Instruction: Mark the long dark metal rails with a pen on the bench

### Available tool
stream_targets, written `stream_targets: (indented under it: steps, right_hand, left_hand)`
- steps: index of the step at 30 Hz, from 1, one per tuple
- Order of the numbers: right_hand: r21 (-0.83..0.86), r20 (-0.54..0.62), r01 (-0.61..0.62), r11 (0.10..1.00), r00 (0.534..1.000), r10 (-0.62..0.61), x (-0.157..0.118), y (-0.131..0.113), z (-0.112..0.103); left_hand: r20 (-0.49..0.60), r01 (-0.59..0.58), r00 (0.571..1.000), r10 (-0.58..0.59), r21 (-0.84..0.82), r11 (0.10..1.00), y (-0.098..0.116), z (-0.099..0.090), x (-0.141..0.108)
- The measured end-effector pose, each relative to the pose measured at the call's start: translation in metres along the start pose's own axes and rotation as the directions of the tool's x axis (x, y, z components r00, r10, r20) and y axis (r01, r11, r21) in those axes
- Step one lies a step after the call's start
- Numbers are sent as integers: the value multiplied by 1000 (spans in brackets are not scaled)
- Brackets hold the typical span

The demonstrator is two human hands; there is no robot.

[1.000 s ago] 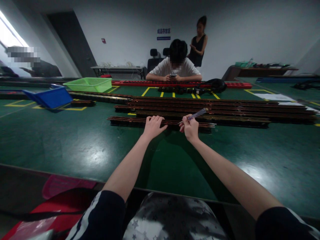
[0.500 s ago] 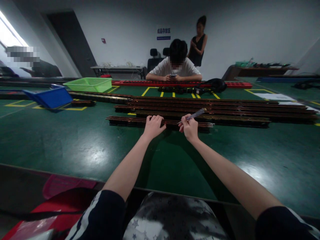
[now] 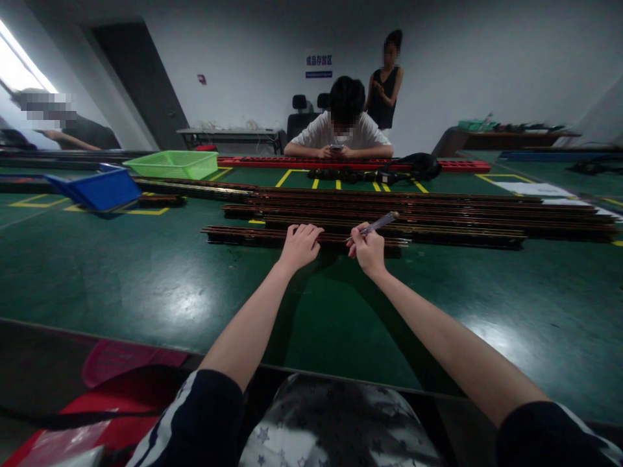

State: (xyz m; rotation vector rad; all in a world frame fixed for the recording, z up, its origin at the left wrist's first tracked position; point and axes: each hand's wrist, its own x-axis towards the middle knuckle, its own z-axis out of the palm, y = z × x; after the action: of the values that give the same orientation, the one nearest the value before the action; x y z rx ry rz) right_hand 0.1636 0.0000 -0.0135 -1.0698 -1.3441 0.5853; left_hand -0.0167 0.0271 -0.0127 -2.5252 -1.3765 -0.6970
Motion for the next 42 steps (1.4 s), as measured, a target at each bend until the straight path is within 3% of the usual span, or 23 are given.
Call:
stream_targets:
  steps: [16,26,42]
  right_hand:
    - [-23,16,12,1000,1000,-12,1,-1,1]
    - [15,-80,14,1000,997,-13,1,1,1]
    - [-32,-31,19,999,999,-20,0,2,0]
  left_hand:
    - [35,20,999,-20,0,1000,3,-3,1]
    - [21,15,1000,-15,-9,1000,2,-2,1]
    - [29,50,998,-50,2,999,3,-5,1]
